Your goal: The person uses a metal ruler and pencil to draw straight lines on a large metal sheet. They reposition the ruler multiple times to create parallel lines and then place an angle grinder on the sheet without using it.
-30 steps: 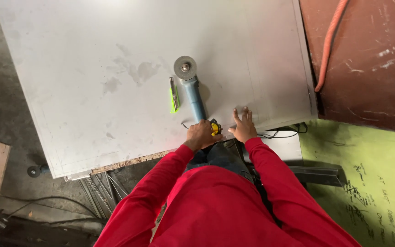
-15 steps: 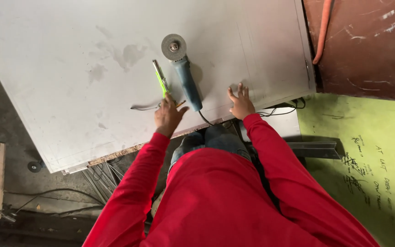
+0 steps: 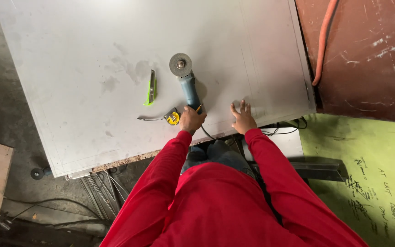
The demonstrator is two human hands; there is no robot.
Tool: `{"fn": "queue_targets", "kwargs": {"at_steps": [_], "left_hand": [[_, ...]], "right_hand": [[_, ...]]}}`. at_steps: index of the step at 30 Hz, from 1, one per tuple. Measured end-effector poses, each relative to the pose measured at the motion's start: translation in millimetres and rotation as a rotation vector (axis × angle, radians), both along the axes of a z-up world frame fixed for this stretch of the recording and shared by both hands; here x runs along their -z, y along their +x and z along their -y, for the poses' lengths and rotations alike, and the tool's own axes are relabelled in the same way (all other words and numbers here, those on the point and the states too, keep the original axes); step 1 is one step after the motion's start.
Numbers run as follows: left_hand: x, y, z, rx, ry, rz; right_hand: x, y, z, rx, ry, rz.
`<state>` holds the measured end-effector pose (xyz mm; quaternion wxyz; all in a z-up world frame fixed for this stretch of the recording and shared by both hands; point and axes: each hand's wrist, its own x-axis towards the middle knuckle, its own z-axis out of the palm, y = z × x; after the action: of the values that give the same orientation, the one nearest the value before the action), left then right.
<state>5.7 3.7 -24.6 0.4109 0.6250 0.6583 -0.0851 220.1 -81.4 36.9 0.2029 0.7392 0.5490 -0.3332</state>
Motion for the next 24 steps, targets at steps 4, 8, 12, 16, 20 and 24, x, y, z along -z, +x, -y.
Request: {"fn": "queue_targets", "kwargs": {"at_steps": [4, 8, 12, 16, 20, 24], "left_hand": [[-13.2, -15.1, -7.1, 0.039, 0.009, -0.072], [-47.3, -41.8, -19.1, 0.156, -0.067, -0.097], [-29.7, -41.6, -14.8, 0.086, -0.062, -0.129], [-7.9, -35.7, -4.8, 0.070, 0.031, -0.152], [-12.4, -29.4, -0.8, 0.062, 0.088, -0.233], [11.2, -25.5, 1.0, 0.024, 0.114, -0.257]], "right_hand": [[-3.1, -0.2, -0.6, -0.031, 0.014, 0.011], [-3.4, 2.7, -0.6, -0.044, 0.005, 0.008], [-10.9, 1.0, -2.7, -0.080, 0.007, 0.009], [-24.2, -0.8, -6.0, -0.092, -0.034, 0.019], [-12.7, 9.0, -9.6, -0.181, -0.049, 0.061], [8.0, 26.7, -17.8, -0.264, -0.070, 0.072]]}}
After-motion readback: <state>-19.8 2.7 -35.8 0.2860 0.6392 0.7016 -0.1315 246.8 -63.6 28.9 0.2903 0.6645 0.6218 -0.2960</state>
